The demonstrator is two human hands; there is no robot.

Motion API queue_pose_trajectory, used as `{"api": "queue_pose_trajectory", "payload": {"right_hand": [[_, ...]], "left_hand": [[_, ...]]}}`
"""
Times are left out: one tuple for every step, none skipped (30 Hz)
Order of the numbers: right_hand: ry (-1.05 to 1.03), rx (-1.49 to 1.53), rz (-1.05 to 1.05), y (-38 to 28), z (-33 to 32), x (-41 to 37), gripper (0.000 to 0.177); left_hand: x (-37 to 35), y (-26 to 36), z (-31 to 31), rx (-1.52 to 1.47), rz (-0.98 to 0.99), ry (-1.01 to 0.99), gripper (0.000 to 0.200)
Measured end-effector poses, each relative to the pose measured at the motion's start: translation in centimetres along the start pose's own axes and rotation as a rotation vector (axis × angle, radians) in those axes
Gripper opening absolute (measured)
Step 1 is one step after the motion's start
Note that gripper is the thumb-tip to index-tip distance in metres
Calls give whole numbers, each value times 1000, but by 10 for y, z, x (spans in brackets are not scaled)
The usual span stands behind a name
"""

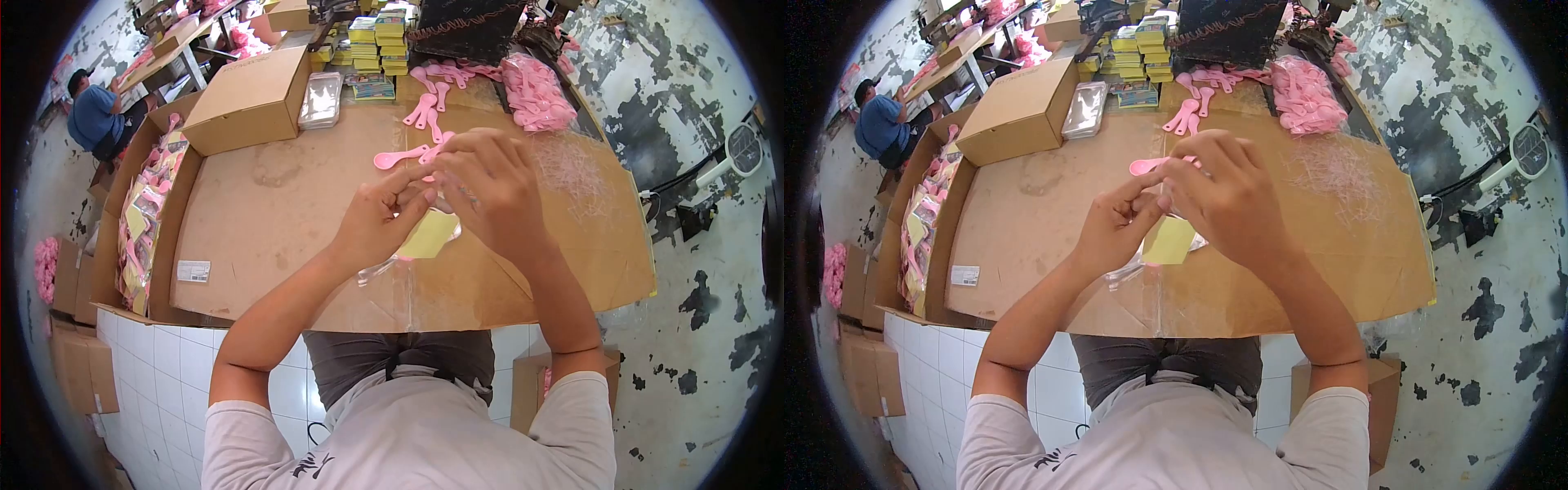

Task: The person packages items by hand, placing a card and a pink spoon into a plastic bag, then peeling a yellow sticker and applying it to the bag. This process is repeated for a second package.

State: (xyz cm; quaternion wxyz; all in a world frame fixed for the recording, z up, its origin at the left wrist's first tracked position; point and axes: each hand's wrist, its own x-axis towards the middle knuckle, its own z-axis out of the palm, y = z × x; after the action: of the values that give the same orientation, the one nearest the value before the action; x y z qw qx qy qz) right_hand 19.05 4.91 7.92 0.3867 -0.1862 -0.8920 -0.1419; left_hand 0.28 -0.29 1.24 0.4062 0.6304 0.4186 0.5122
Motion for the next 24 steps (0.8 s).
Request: {"api": "queue_pose_trajectory", "payload": {"right_hand": [[-6,-21,-22,-1,2,0,22],[-12,-41,-44,-2,7,-1,23],[-17,-60,-67,-2,10,-2,23],[-41,-112,-84,-2,12,-2,24],[-65,-164,-101,-1,14,-3,26],[-89,-217,-117,0,16,-3,28],[-96,-219,-79,2,19,-5,26],[-104,-221,-39,6,22,-6,25],[-110,-224,3,10,24,-5,24],[-54,-179,58,20,23,-4,20],[2,-132,110,36,20,-3,15],[56,-86,158,49,14,-6,11],[-52,267,354,56,2,-9,8],[-184,647,515,65,-14,-12,6],[-275,980,735,73,-29,-16,8],[-298,1227,817,87,-40,-24,6],[-300,1379,841,111,-44,-43,8],[-254,1420,883,138,-46,-65,12],[-193,1315,934,167,-43,-87,17],[-165,1145,965,197,-38,-111,22],[-219,771,927,226,-34,-137,27],[-421,-77,653,252,-25,-176,32],[-482,-667,476,268,-17,-203,37],[-378,-559,521,262,-22,-196,41]], "left_hand": [[0,-3,0,129,3,10,41],[-1,-4,0,167,28,30,38],[-1,0,2,204,52,50,36],[-1,2,2,241,77,72,33],[0,-2,2,261,113,58,35],[1,-7,3,280,149,44,36],[1,-11,3,298,183,29,38],[1,-14,4,294,184,20,41],[1,-10,5,291,186,9,45],[1,-7,5,290,188,-1,49],[1,-5,3,199,126,-17,48],[0,-3,1,106,65,-29,46],[0,-3,-1,12,3,-39,45],[2,-5,-1,-64,-14,-33,44],[6,-8,-3,-139,-30,-26,43],[8,-9,-4,-212,-47,-21,42],[9,-8,-6,-187,-60,-13,41],[10,-7,-7,-162,-74,-5,41],[10,-6,-7,-139,-90,1,41],[10,-8,-7,-144,-82,-5,41],[11,-11,-7,-149,-73,-10,41],[11,-13,-7,-151,-63,-11,41],[10,-14,-7,-164,-53,-2,41],[10,-14,-6,-174,-44,2,41]]}}
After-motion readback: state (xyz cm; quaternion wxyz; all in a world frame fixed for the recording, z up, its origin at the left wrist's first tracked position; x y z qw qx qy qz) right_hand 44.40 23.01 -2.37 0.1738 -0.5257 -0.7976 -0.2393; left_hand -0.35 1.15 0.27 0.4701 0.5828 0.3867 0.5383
